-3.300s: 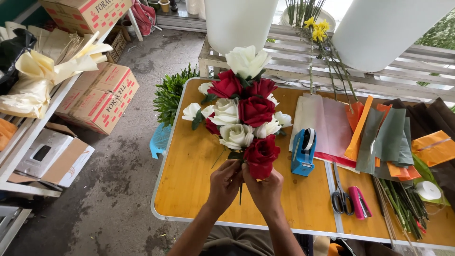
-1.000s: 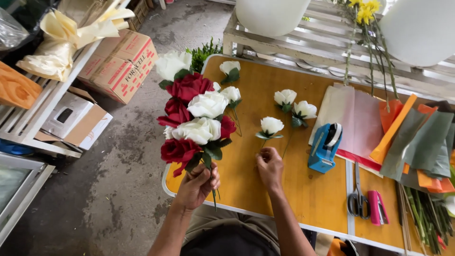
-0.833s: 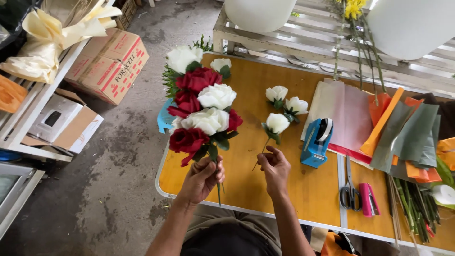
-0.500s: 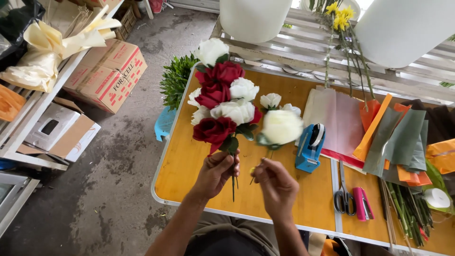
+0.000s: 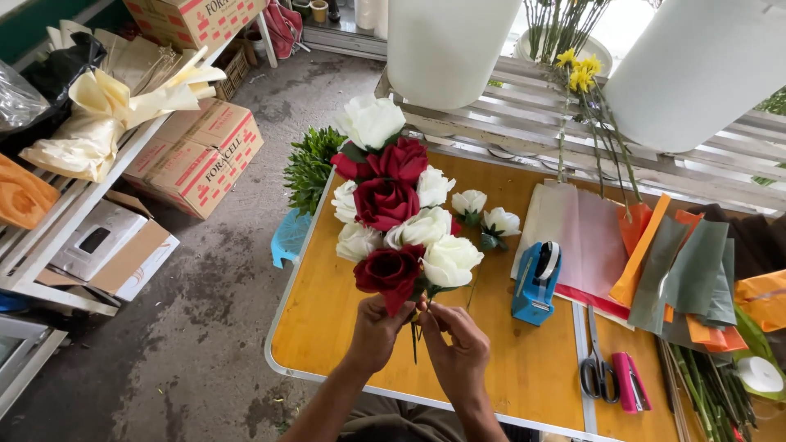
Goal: The person arranges red and white artificial roses into a bouquet on a wooden table. They gather the stems, adjust the flower positions, and secure the arrangement using a blue tape dispenser and floral tape. The person also handles individual roses and greenery while assembling the bouquet.
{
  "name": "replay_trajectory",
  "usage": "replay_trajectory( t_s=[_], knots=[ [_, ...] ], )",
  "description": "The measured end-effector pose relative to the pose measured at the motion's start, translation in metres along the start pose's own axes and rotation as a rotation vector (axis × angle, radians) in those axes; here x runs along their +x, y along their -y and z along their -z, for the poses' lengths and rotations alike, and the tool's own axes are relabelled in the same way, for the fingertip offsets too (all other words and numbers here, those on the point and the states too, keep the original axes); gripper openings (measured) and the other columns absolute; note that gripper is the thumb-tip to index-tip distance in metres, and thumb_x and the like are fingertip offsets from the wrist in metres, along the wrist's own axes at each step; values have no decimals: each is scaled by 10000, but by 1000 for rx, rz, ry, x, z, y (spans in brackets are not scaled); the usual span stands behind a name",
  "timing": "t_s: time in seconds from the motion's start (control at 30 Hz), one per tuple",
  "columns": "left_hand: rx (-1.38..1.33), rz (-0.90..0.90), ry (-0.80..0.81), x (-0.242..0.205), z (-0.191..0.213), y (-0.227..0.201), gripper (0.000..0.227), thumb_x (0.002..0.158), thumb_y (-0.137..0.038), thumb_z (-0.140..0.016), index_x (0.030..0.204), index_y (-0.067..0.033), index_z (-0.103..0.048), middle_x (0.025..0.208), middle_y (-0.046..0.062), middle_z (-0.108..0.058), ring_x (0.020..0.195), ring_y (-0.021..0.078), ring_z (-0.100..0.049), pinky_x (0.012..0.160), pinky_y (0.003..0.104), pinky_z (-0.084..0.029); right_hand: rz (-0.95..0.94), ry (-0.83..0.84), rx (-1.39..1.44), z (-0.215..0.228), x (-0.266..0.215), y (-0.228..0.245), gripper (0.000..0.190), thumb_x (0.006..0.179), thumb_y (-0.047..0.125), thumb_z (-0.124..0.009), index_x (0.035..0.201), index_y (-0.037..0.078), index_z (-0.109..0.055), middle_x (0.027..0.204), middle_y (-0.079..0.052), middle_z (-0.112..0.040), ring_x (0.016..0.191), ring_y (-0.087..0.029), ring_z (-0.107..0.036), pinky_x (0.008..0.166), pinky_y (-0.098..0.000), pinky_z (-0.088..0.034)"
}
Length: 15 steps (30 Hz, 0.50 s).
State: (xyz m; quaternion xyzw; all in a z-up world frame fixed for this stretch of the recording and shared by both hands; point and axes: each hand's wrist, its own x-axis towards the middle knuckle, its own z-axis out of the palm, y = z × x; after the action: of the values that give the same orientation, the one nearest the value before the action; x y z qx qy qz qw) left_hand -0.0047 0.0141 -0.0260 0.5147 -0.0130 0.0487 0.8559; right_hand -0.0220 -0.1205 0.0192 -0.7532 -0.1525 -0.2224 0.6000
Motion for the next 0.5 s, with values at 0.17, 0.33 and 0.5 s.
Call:
replay_trajectory(
  t_s=[0.17, 0.33, 0.5],
  knots=[
    [43, -65, -8, 0, -4, -2, 72, 910, 19, -707, 890, -2, -773, 873, 64, -779, 862, 161, -712, 818, 359, -652, 12, 29, -32, -2, -1, -5, 106, 896, 49, -743, 991, 13, -772, 830, -85, -750, 698, -128, -659, 602, -245, -558],
    [136, -96, -53, -4, -5, 2, 221, 877, 50, -688, 697, -77, -663, 667, -30, -652, 686, 81, -506, 626, 285, -452, -6, 41, -49, -4, -3, -15, 51, 890, 46, -758, 939, 35, -767, 730, -32, -659, 649, -112, -535, 561, -262, -459],
    [219, -145, -92, -6, -12, 2, 93, 893, 26, -702, 848, -48, -735, 751, -13, -697, 742, 99, -550, 655, 283, -535, -9, 53, -134, -4, -5, -20, 143, 888, 49, -756, 1027, 54, -789, 857, -61, -756, 724, -118, -671, 573, -252, -529]
  ],
)
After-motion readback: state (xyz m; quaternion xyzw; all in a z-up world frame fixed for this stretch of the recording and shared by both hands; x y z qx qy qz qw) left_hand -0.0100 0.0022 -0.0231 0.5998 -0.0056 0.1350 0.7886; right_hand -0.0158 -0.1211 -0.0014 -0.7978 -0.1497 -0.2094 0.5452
